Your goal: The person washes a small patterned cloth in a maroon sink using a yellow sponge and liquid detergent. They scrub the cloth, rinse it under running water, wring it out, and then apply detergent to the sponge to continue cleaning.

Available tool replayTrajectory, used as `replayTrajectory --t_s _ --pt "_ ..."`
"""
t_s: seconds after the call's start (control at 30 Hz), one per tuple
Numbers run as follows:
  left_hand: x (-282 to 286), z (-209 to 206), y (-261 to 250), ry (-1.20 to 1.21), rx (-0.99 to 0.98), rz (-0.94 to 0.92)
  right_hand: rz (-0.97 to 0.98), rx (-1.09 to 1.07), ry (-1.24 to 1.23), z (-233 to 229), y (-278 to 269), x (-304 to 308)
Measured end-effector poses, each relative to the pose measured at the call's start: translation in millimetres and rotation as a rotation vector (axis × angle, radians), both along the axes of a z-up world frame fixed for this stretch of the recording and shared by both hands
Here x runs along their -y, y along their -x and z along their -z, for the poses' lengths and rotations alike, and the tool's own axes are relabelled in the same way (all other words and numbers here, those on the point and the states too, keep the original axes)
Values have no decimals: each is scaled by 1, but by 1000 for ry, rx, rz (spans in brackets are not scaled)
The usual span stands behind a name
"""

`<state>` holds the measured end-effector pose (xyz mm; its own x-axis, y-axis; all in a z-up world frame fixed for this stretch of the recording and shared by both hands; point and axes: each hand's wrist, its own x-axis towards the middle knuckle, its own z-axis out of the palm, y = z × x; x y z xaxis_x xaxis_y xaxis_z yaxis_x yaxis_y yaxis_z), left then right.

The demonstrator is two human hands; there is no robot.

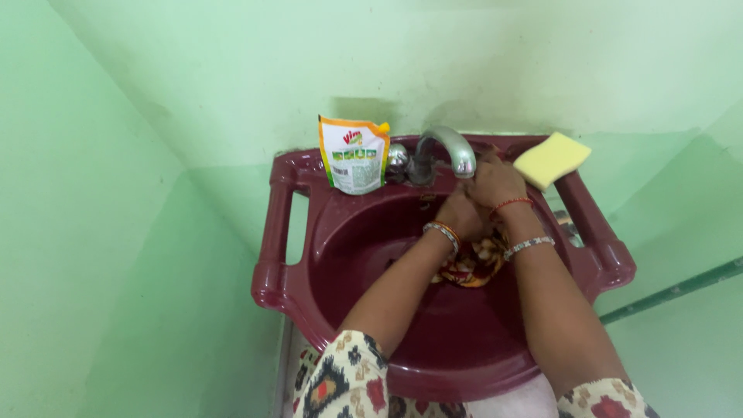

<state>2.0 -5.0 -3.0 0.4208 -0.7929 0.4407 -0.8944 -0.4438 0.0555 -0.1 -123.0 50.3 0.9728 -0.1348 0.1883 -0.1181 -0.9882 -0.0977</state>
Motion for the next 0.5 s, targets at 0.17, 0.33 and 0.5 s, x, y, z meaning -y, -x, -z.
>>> replayTrajectory --t_s 0.17,0.33,0.5 --pt "-11 11 -22 -89 -54 -239 -327 220 -337 14 -11 -5" --pt "-5 17 -19 -187 -103 -363 -377 54 -724 -6 -1 -13" --pt "-11 3 -18 0 -165 -281 -309 199 -502 9 -10 -16"
